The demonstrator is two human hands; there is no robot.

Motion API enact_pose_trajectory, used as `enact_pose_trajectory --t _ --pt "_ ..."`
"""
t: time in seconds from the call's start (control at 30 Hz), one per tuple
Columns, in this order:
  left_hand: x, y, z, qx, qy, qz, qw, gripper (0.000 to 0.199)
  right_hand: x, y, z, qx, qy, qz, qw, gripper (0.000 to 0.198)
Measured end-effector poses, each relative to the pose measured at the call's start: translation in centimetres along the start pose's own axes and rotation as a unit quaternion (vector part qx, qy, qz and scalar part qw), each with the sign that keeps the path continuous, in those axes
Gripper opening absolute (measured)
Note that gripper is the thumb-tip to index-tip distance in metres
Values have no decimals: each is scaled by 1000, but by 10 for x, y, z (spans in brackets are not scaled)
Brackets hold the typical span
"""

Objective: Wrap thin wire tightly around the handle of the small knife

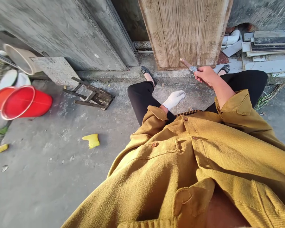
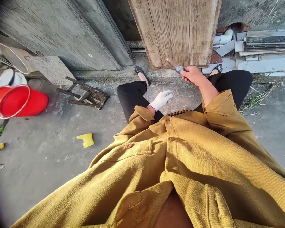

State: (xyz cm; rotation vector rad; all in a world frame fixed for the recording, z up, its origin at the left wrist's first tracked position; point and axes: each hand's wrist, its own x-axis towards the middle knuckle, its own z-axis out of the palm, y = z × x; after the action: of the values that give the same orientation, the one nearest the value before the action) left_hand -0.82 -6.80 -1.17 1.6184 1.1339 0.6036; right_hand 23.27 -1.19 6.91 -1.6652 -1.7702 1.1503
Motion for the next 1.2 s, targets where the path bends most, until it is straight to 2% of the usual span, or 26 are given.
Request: enact_pose_trajectory --t 0.07,0.1,0.17,0.23,0.27,0.33,0.43,0.57,0.63,0.7,0.77,0.83,0.9,0.93,1.0,1.07,1.13,1.2 --pt "0 3 -1 5 -18 3 1000 24 5 5 5 -118 -23 39 992 32" --pt "0 4 -2 7 -24 7 1000 23 6 7 8 -179 -70 59 980 25" --pt "0 5 -6 16 -19 18 1000 20 5 10 15 -261 -215 87 937 19" --pt "1 4 -10 24 -7 15 1000 19 1 11 20 -268 -376 88 883 22" --pt "1 3 -12 24 -4 5 1000 19 -1 12 20 -250 -436 74 861 26" --pt "3 2 -13 20 -7 -15 1000 19 -4 11 19 -201 -492 23 847 35" --pt "6 1 -12 28 -6 -15 999 18 -4 10 13 -157 -482 -33 861 43" --pt "9 -1 -8 36 -17 -8 999 20 -4 9 9 -143 -491 -37 859 41" --pt "8 -3 -5 10 -22 -21 999 22 -7 6 9 -101 -471 -42 875 40" --pt "6 -5 -2 -31 -23 -41 998 25 -10 3 10 -29 -394 -52 917 42" --pt "3 -4 0 -62 -21 -49 997 26 -11 0 11 58 -265 -59 961 47" --pt "1 -1 0 -68 -30 -41 996 25 -7 -1 13 111 -135 -56 983 51" --pt "0 3 -1 -58 -50 -29 997 23 -1 1 14 72 -57 -30 995 51" --pt "-1 5 -1 -52 -63 -20 996 22 2 3 15 15 -45 -10 999 48" --pt "-1 9 -4 -40 -74 -4 996 21 5 7 17 -134 -84 35 987 39" --pt "0 10 -7 -17 -67 3 998 20 5 10 20 -245 -208 67 945 31" --pt "1 7 -9 5 -58 -9 998 18 2 11 20 -274 -362 69 888 33" --pt "2 3 -11 -2 -58 -24 998 15 -3 10 17 -234 -475 34 848 40"
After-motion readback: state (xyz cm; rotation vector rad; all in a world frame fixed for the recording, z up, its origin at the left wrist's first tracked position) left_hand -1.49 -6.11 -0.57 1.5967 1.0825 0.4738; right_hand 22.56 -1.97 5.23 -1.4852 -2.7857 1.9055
